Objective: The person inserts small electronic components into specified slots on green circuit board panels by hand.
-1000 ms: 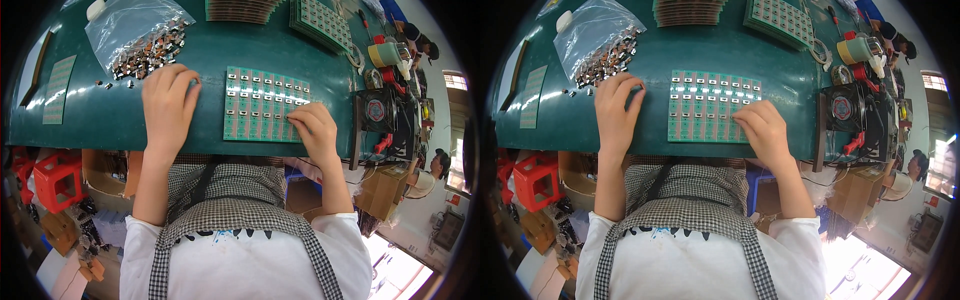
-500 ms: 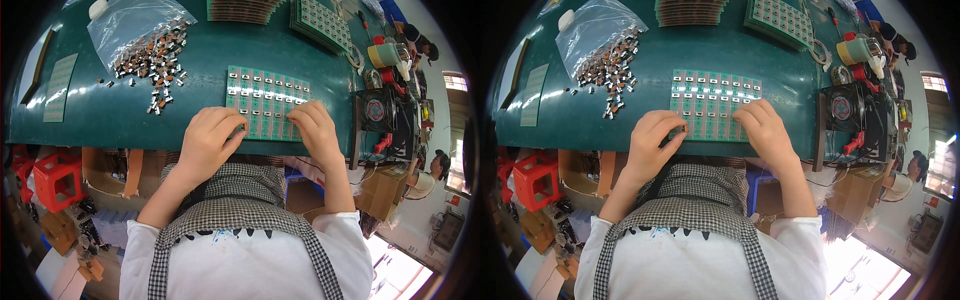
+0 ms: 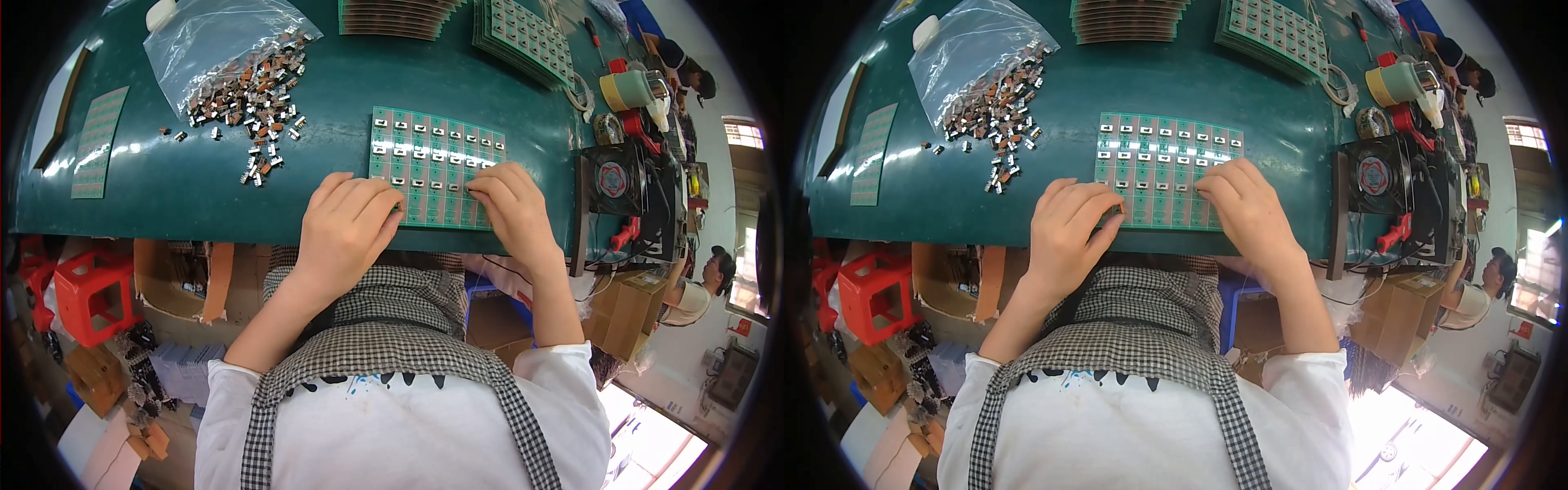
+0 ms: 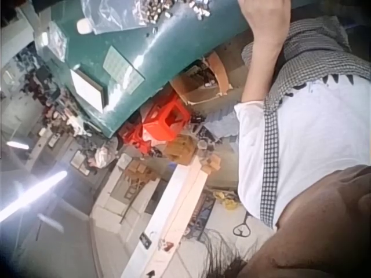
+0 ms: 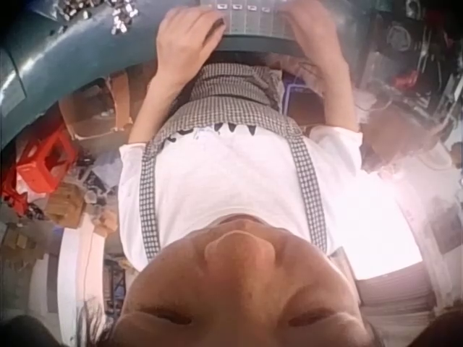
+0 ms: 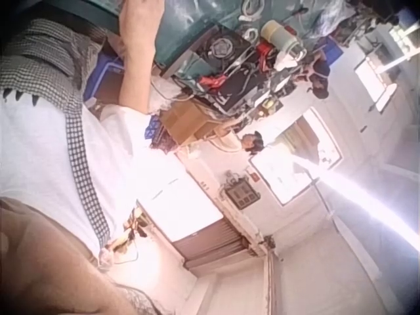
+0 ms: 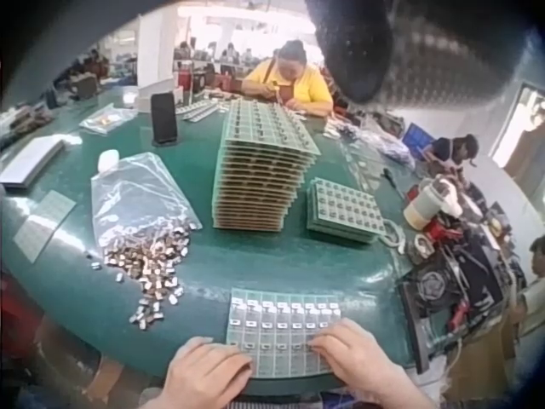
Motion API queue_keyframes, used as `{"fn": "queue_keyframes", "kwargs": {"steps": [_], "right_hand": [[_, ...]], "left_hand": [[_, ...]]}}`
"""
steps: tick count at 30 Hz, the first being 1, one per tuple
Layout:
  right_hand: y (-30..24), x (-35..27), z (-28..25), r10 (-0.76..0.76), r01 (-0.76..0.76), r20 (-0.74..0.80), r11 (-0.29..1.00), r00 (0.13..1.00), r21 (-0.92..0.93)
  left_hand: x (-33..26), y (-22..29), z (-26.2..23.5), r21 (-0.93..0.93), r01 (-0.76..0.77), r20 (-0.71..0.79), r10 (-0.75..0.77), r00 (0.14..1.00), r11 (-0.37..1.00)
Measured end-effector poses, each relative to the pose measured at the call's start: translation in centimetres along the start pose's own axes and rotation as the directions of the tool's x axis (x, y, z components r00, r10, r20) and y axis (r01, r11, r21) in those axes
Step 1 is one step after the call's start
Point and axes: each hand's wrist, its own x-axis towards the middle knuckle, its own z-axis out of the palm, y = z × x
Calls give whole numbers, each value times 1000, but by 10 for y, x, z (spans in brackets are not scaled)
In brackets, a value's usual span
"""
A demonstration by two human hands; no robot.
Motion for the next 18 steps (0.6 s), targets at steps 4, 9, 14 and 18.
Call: {"fn": "queue_keyframes", "kwargs": {"steps": [4, 9, 14, 18], "right_hand": [[2, 0, 2, -31, 32, 16, 999, 999, -21], [4, -16, 16, 68, -64, -110, 997, 992, 40], [-31, -11, 12, 316, -305, -219, 949, 923, 87], [-57, -12, 11, 482, -497, 381, 133, 789, 858]], "left_hand": [[-2, 1, 0, 22, 17, 8, -17, 1000, 1000], [-1, 1, -2, 43, 16, 31, -18, 999, 999], [-3, 10, -4, -205, 69, -13, -74, 997, 976], [-2, 19, -2, -336, 106, -26, -122, 992, 936]]}}
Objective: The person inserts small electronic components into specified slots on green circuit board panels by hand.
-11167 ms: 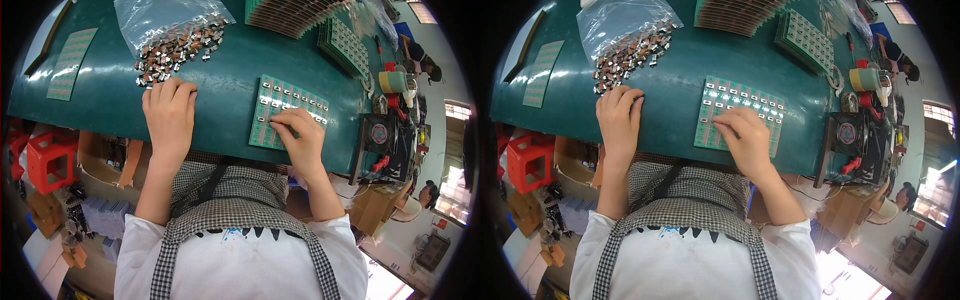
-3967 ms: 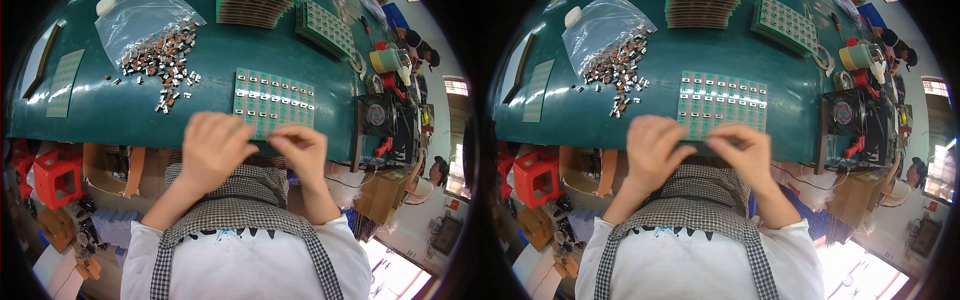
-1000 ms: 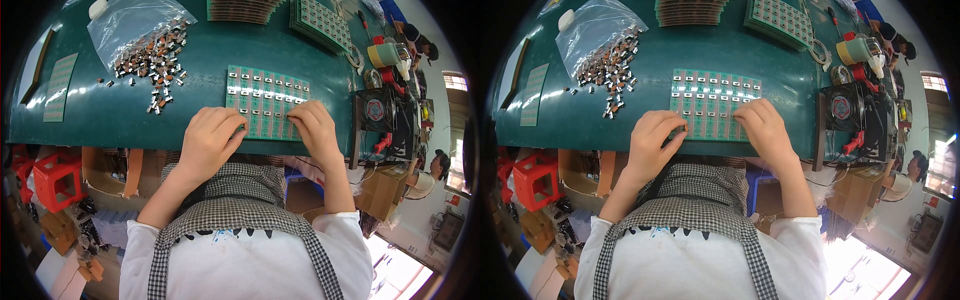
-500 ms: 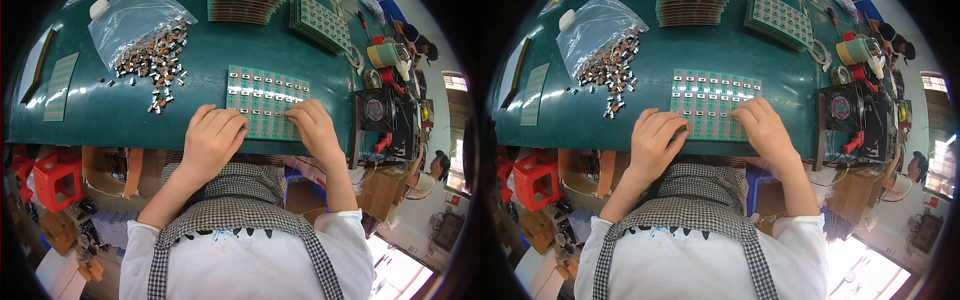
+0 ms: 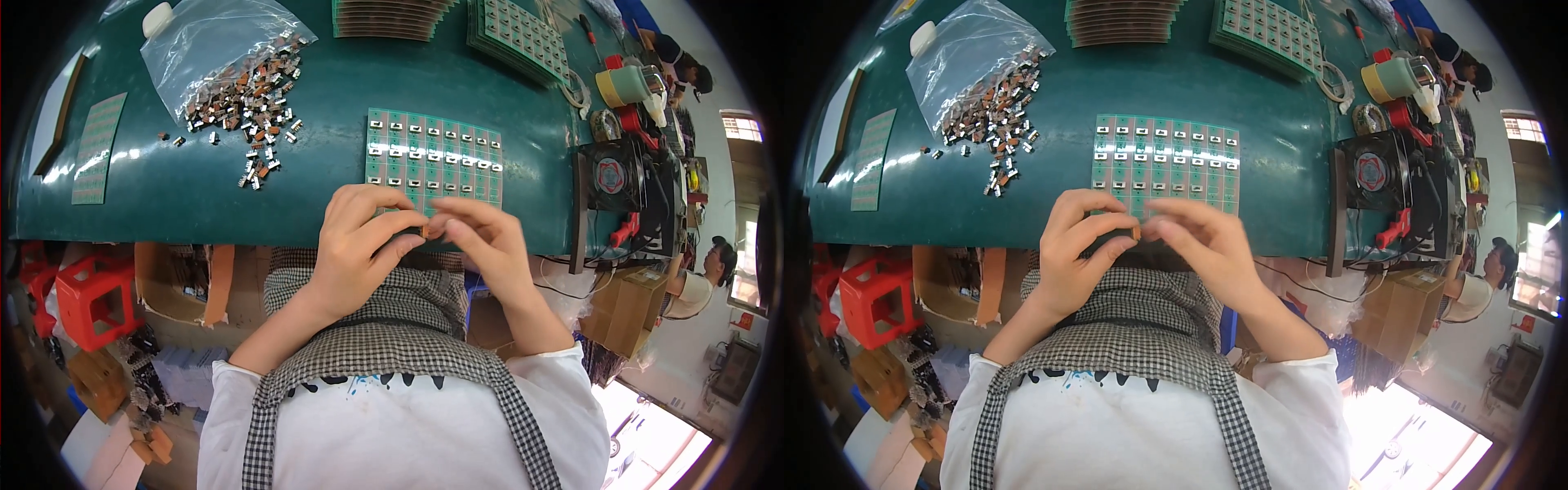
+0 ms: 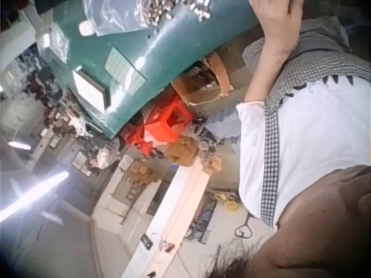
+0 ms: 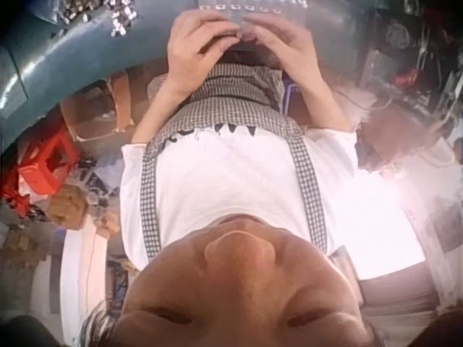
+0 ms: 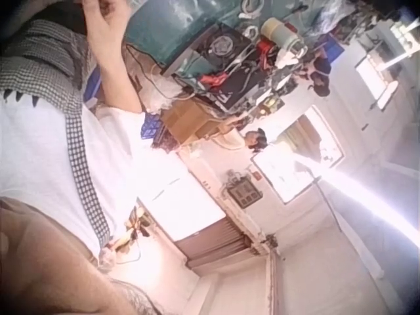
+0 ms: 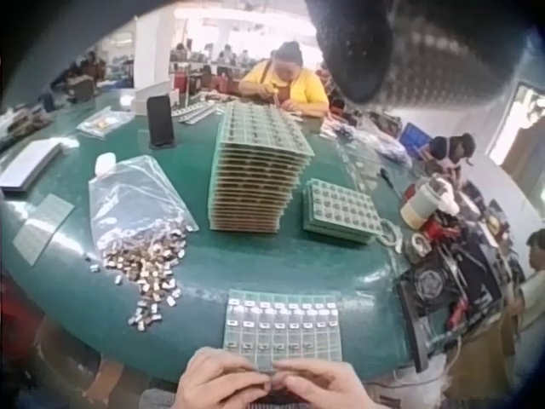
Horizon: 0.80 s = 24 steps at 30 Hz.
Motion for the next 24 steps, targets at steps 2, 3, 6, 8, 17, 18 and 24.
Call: {"fn": "queue_keyframes", "kwargs": {"steps": [2, 3, 6, 8, 17, 18, 24], "right_hand": [[3, 5, 2, 134, -146, 78, 971, 988, 190], [2, 5, 3, 133, -146, 78, 971, 988, 190], [0, 5, 5, 183, -203, 95, 937, 979, 285], [1, 5, 5, 194, -214, 91, 913, 977, 346], [7, -8, 9, -587, 524, 40, 687, 809, -504], [6, -7, 8, -738, 611, 169, 382, 654, -693], [5, -5, 5, -821, 683, 258, 203, 509, -702]], "left_hand": [[0, 2, 2, -18, 7, 3, -6, 1000, 1000], [0, 2, 3, -35, 15, 2, -15, 1000, 999], [0, 4, 4, -40, 23, -9, -24, 1000, 999], [-1, 2, 4, -42, 27, -2, -27, 1000, 999], [2, 16, -2, -264, 150, 111, -124, 986, 953], [1, 17, -3, -309, 179, 166, -133, 977, 934], [3, 20, -5, -446, 338, 295, -220, 930, 829]]}}
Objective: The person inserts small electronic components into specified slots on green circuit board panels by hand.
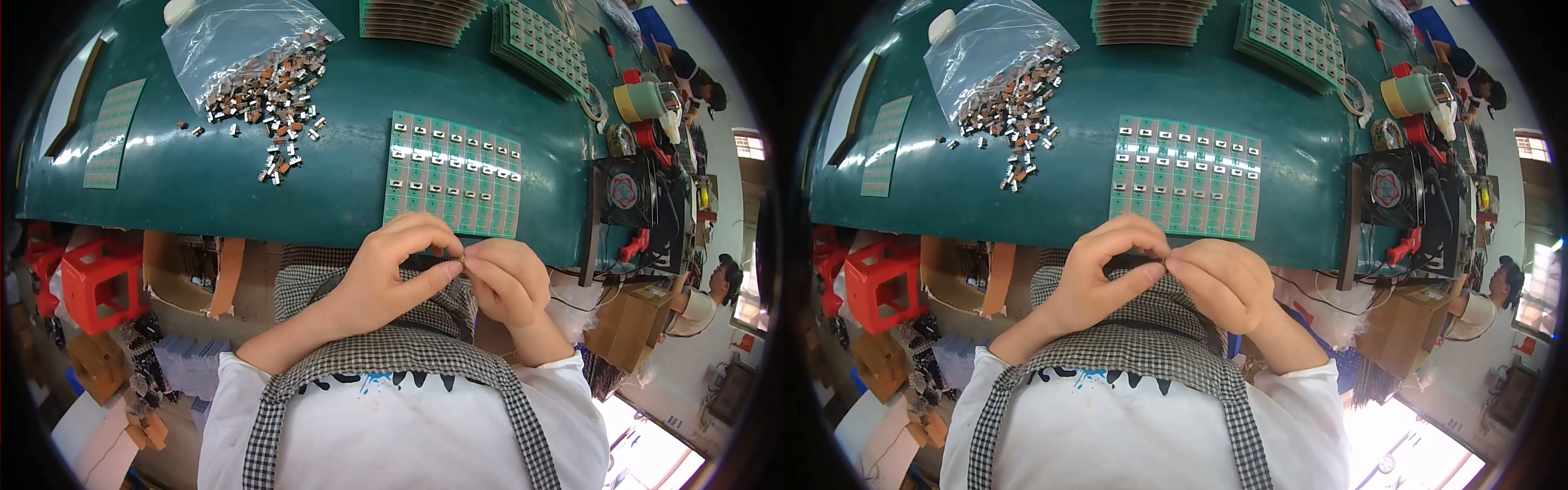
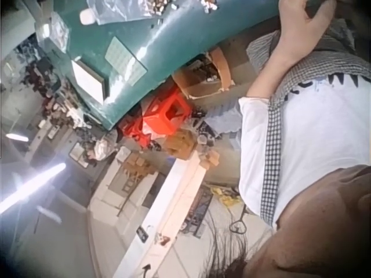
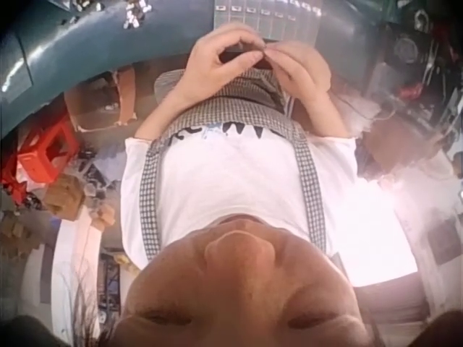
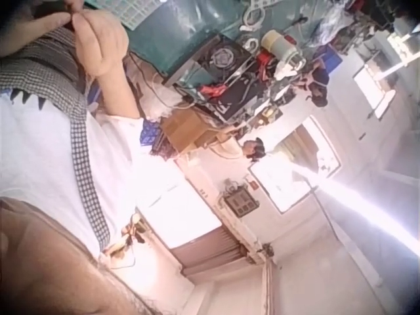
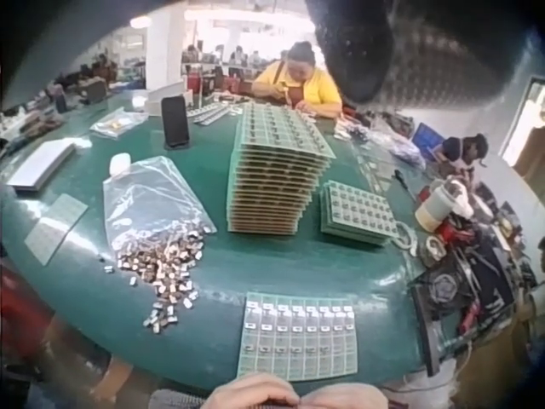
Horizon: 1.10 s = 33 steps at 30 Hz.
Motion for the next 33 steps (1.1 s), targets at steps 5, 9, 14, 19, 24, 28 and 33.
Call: {"fn": "queue_keyframes", "kwargs": {"steps": [5, 9, 14, 19, 24, 28, 33], "right_hand": [[30, 8, -18, 320, -305, 42, 928, 946, -214], [58, 2, -33, 406, -333, 229, 895, 885, -298], [60, 4, -34, 354, -251, 300, 909, 886, -332], [59, 3, -32, 407, -302, 277, 885, 870, -353], [60, -5, -31, 393, -329, 241, 906, 887, -266], [62, -7, -29, 376, -314, 234, 912, 896, -265], [61, -8, -28, 458, -417, 177, 880, 871, -227]], "left_hand": [[23, -13, -40, 816, -45, -211, 371, 904, 576], [39, -34, -82, 934, 340, -353, 394, 848, 107], [38, -36, -84, 934, 337, -358, 348, 867, 121], [38, -40, -83, 934, 301, -354, 384, 853, 191], [39, -40, -84, 936, 296, -348, 369, 862, 191], [38, -41, -84, 940, 286, -338, 388, 858, 185], [38, -41, -84, 955, 183, -272, 451, 850, 231]]}}
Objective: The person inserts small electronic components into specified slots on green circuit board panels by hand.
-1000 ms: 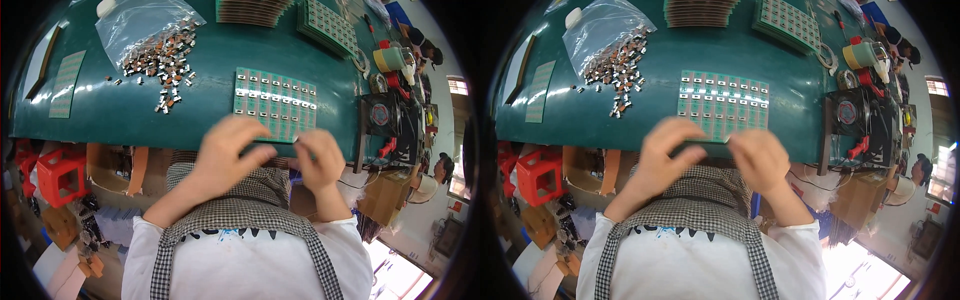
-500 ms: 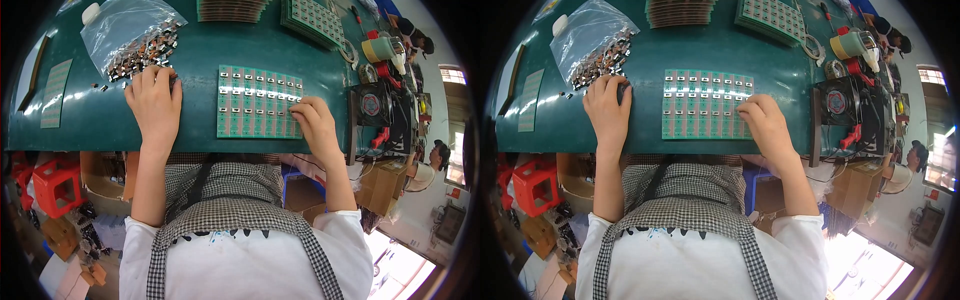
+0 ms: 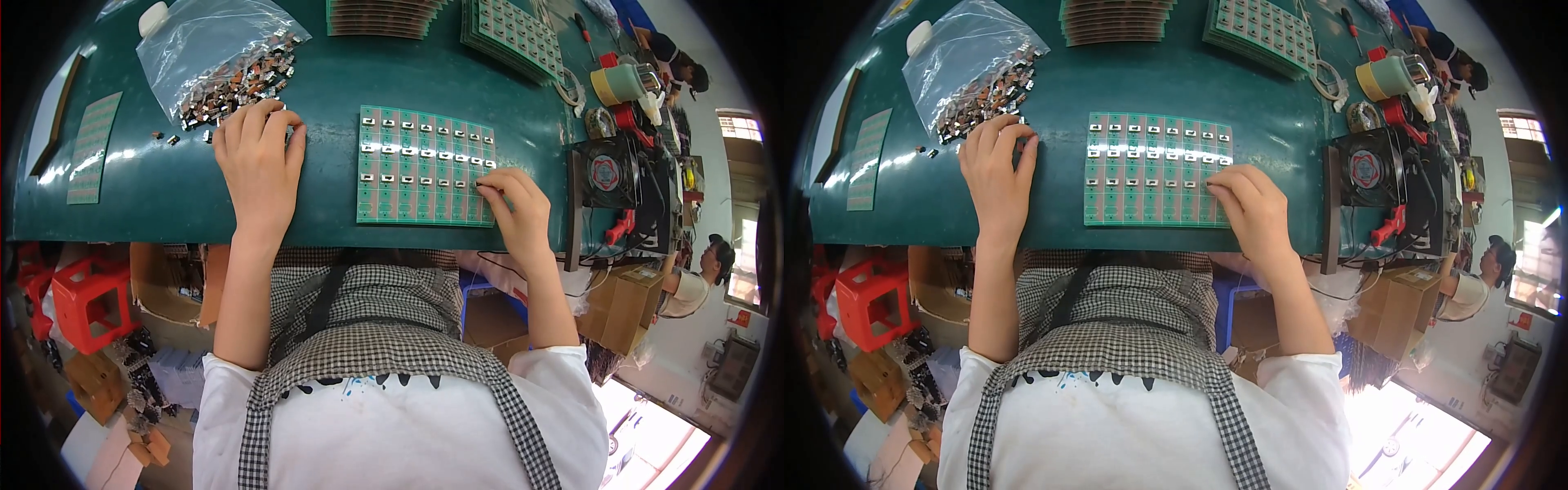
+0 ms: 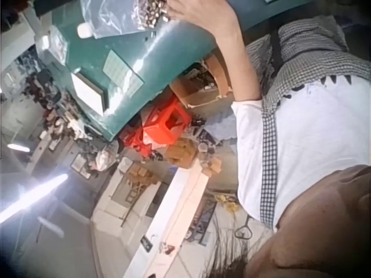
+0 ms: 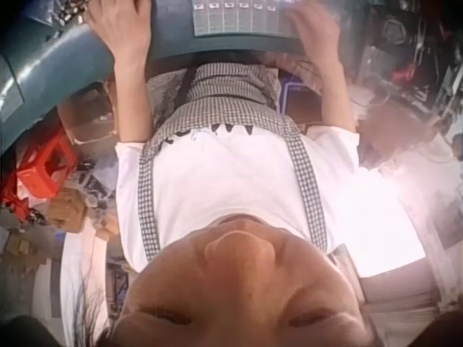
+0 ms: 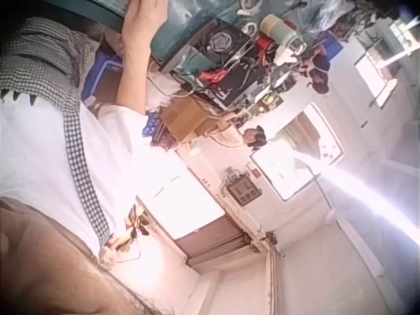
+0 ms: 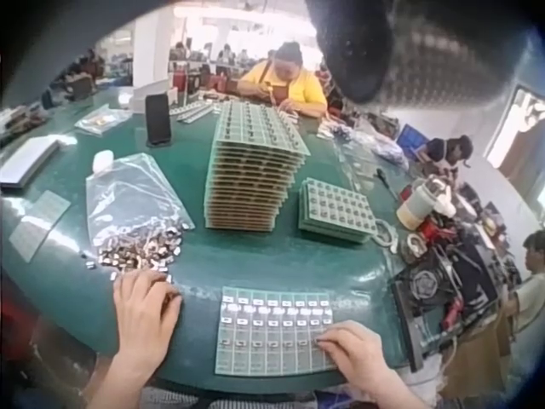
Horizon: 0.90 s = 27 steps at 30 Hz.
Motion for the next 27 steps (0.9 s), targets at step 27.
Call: {"fn": "queue_keyframes", "kwargs": {"steps": [27], "right_hand": [[4, 10, -12, -199, 209, 105, 973, 974, -94]], "left_hand": [[-1, 5, -4, -343, -98, -104, 67, 992, 934]]}}
